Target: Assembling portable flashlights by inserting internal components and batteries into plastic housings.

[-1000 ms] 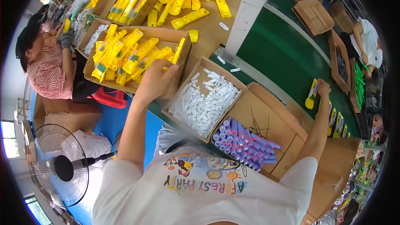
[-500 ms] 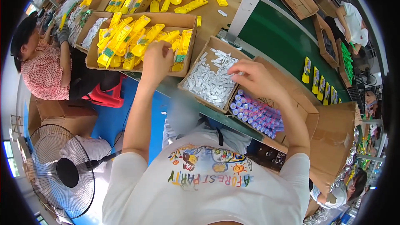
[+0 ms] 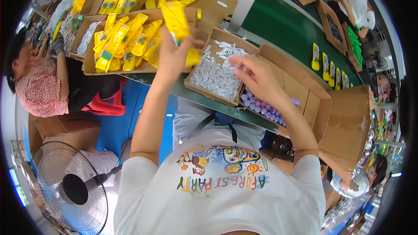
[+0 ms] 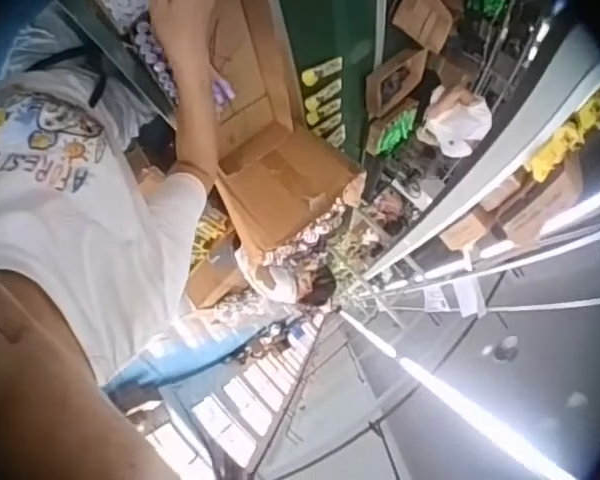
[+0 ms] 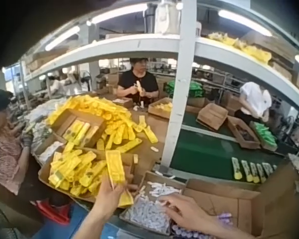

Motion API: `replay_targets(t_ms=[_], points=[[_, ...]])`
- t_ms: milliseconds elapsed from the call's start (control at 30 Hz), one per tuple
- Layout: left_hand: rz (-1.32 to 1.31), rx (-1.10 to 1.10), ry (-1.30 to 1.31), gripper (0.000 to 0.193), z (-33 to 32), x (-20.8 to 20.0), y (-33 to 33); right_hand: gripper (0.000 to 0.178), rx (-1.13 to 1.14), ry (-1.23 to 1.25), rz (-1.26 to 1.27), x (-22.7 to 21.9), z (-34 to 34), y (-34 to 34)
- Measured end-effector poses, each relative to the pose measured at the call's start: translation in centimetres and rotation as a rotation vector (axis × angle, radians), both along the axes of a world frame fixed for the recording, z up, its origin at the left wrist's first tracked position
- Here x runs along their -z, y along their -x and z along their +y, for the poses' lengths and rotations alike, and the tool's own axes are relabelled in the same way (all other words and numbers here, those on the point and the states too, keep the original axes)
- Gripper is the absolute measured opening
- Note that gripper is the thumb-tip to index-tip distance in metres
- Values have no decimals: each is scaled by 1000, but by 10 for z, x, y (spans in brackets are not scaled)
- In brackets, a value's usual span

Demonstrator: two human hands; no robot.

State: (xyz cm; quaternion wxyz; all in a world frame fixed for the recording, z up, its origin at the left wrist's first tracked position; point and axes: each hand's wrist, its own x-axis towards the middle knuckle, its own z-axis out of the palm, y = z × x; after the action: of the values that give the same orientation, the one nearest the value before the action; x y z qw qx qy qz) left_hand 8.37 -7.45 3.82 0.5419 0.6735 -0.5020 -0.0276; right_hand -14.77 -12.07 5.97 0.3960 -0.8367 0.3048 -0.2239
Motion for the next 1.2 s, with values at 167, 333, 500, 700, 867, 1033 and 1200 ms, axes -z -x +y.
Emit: replay_targets(t_ms=[167,333,500,700,867,1033,1200], points=[[1579,665,-137,38,28,-11,47,25,-286,871,-66,-7,-14,-9],[1607,670,-108,42,29,11,71,15,-180,-510,-346,5,-13,5],[909,746,-156,49,44,13,94,10,4,-274,-368,9,1,-2],[870,647,-176,38,36,22,108,11,327,468,-184,29,45,8],[812,674,-286,30,40,26,117,9,292,227,-131,42,8,77],[961,859,-308,32,39,20,118,15,137,66,864,62,-46,214],[985,856,-331,38,47,23,122,20,13,-604,542,48,-43,228]])
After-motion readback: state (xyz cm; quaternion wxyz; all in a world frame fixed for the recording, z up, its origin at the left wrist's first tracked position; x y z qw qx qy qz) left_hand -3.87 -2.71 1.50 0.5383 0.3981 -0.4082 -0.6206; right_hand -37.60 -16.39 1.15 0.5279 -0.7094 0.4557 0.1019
